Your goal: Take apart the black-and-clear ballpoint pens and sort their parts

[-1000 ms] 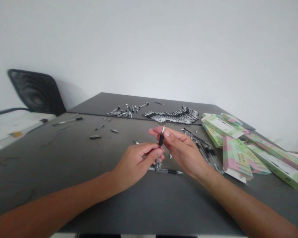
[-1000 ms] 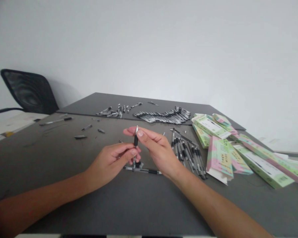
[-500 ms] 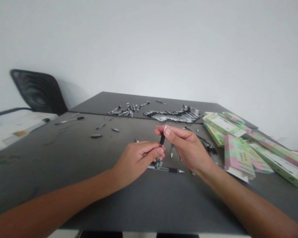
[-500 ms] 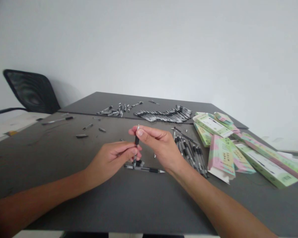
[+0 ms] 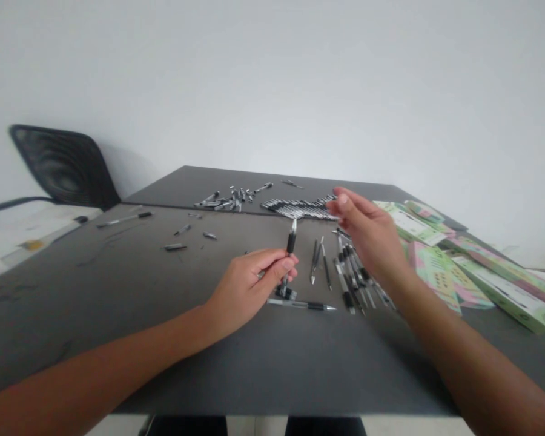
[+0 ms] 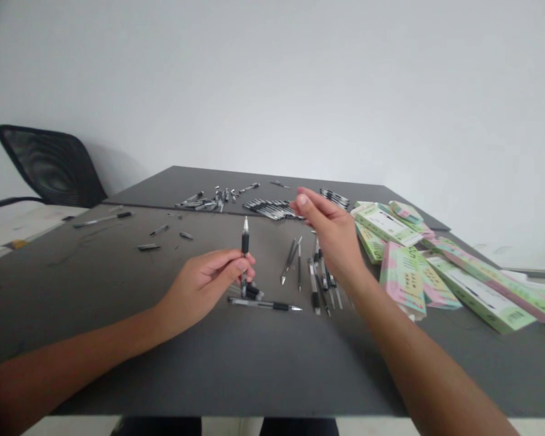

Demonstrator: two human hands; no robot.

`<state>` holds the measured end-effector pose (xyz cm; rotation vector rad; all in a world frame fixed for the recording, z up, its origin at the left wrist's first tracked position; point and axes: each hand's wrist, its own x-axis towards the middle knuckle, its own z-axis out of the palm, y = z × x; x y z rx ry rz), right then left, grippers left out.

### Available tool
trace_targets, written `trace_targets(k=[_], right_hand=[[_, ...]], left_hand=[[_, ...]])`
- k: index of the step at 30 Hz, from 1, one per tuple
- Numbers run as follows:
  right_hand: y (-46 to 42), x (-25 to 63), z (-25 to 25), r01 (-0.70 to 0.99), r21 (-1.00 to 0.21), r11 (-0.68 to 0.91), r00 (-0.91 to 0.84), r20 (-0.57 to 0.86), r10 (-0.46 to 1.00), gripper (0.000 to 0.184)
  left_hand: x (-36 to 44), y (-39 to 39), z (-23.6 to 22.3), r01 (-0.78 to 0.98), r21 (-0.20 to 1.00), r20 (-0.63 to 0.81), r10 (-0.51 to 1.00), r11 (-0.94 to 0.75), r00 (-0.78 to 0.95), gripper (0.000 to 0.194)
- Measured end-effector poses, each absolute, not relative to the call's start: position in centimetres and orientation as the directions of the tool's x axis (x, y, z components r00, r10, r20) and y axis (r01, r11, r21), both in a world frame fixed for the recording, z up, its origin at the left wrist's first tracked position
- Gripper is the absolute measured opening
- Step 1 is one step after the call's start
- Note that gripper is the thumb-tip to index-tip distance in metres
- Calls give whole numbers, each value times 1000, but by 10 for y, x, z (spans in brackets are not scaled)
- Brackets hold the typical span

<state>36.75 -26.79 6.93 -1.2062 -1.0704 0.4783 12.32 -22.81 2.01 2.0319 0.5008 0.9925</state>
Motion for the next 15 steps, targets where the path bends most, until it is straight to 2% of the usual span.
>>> trace_targets(k=[3, 5, 10, 15], right_hand=[[-266, 420, 81, 683, -716, 145, 491, 597, 634, 49], [-268, 454, 84, 825, -564, -37, 461, 634, 621, 51], [-272, 516, 74, 905, -332, -267, 411, 514, 753, 49], [-270, 536, 63, 913, -267, -308, 387, 332, 860, 44]], left_hand=[[125, -229, 16, -30, 865, 425, 700, -501, 574, 31], [125, -230, 15, -65, 896, 399, 730, -440, 555, 31], [127, -230, 23, -191, 929, 369, 792, -316, 486, 27], [131, -222, 29, -301, 950, 222, 859, -83, 462, 10]])
